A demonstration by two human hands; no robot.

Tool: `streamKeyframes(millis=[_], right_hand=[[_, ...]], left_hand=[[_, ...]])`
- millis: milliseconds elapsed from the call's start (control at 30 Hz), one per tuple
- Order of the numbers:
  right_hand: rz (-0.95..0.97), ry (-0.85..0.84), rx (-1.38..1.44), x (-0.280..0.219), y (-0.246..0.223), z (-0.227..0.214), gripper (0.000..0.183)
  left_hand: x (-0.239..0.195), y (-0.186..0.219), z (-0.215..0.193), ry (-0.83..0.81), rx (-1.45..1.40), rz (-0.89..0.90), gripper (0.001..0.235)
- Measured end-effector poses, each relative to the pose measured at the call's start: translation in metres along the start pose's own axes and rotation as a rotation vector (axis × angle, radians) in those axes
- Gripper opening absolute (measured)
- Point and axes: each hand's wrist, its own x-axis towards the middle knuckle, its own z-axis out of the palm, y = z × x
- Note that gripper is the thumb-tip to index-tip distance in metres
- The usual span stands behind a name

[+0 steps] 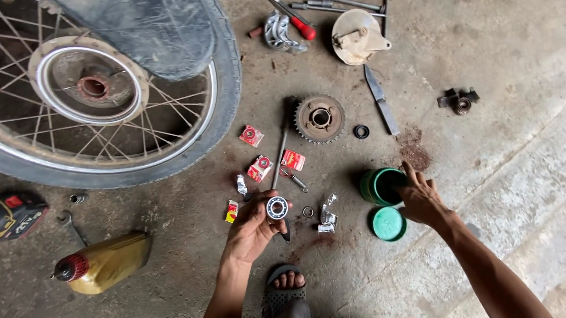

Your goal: The person sits on the floor and assembles small mechanical components, including bearings and springs, using their hands. They unwrap parts from packaging, place them into a cylindrical housing, and manipulate them to fit together.

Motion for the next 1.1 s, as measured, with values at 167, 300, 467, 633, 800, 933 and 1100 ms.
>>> streamKeyframes(millis=[167,300,467,633,800,933,1100], right_hand=[[-0.007,0.037,0.313,-0.041,-0.018,-0.101,0.078],[-0.418,0.234,1.200,-0.071,-0.057,-0.165,0.041],[-0.587,0.214,1.966,-0.095,-0.129,-0.186,0.049],[-0.655,0.201,2.350,-0.105,-0.170,-0.171,0.053],[-0.635,0.185,2.324,-0.105,-0.173,-0.167,0.054],[-0.613,0.227,2.195,-0.110,-0.167,-0.173,0.050],[-0.588,0.244,2.020,-0.109,-0.162,-0.174,0.049]], left_hand=[[0.009,0.002,0.021,-0.017,0.064,-0.025,0.051],[0.017,-0.011,0.027,-0.014,0.083,-0.042,0.050],[0.022,-0.028,0.040,-0.012,0.065,-0.052,0.047],[0.018,-0.022,0.067,-0.019,0.199,0.008,0.051],[0.014,-0.028,0.061,0.001,0.223,0.050,0.049],[0.011,-0.032,0.064,0.060,0.264,0.096,0.047],[0.015,-0.030,0.071,0.086,0.329,0.175,0.045]])
